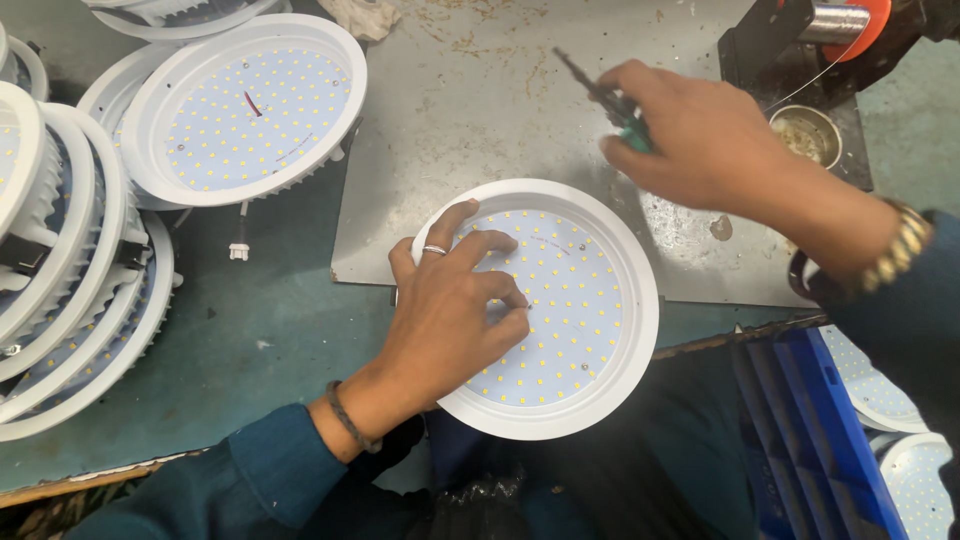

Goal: The person uses a soldering iron and wire to attach small components to the center of circular LED light modules. They repeatedly pick up modules from a stack, solder the center point, and place the finished units back on the stack.

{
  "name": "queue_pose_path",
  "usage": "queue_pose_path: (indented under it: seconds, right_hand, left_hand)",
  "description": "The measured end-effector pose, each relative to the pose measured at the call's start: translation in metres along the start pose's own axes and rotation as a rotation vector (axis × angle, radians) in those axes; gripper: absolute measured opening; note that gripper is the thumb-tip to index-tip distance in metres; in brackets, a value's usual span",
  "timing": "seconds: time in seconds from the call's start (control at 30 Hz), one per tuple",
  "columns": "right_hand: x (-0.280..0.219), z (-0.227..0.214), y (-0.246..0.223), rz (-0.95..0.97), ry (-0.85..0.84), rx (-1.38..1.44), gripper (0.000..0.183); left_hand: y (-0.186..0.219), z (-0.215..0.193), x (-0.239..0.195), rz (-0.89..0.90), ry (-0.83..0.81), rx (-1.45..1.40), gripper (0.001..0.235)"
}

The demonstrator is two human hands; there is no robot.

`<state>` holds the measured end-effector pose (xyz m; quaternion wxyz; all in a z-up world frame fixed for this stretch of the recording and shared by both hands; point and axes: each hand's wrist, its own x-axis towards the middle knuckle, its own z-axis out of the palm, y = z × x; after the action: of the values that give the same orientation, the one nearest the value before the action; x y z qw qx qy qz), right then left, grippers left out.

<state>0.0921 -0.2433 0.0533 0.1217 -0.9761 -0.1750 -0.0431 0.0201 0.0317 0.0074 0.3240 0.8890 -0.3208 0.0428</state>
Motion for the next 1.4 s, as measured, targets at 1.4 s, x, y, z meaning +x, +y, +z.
queue_pose_path:
  seconds: [1.4]
  right_hand:
    - [-0.252,0.042,0.199,0.605,1.166,1.082,0.026]
  left_hand:
    - [-0.005,0.002,-0.01,0.049,0.024,0.044,0.012]
